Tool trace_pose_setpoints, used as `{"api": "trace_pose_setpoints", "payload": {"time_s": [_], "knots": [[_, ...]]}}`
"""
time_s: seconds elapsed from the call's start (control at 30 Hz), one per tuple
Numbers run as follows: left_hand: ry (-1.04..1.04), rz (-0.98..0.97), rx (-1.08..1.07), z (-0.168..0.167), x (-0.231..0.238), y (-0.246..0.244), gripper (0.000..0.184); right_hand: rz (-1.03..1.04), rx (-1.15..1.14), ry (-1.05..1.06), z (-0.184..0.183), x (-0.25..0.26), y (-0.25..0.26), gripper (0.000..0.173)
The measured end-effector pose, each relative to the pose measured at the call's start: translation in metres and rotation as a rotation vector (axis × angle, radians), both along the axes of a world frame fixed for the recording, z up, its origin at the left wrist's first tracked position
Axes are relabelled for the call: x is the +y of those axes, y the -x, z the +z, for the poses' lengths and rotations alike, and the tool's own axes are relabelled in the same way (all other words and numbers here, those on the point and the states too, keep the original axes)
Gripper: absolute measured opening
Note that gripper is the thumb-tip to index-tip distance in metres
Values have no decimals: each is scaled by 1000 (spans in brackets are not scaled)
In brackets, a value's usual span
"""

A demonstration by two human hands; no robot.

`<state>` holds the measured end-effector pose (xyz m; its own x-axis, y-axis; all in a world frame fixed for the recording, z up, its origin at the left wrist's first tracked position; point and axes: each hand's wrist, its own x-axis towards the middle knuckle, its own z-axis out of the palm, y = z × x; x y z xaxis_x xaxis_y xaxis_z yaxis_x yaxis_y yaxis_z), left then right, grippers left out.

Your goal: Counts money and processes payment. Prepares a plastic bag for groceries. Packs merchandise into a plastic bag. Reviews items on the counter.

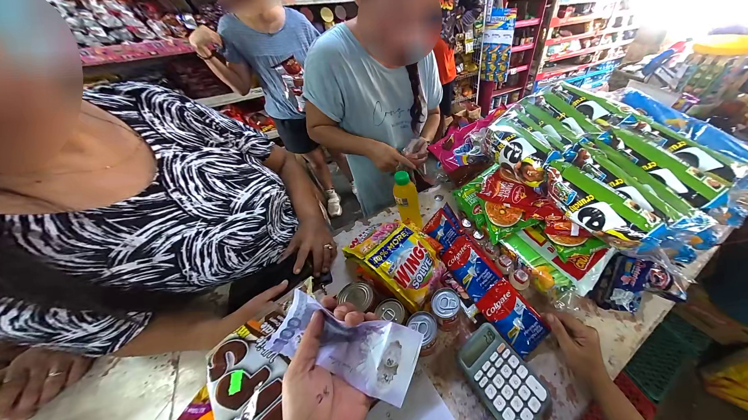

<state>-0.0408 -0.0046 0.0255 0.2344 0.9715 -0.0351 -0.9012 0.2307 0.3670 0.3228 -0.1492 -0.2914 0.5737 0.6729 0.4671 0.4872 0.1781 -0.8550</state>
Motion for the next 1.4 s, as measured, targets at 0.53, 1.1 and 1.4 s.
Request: {"api": "trace_pose_setpoints", "payload": {"time_s": [0.53,1.1,1.4], "knots": [[76,57,141,-16,8,-10,40,22,22,13,-5,1,0,19],[-62,-263,544,-29,7,-73,33,-172,-60,58,68,6,23,17],[-62,-290,601,-28,-5,-49,31,187,-398,478,191,113,101,79]]}}
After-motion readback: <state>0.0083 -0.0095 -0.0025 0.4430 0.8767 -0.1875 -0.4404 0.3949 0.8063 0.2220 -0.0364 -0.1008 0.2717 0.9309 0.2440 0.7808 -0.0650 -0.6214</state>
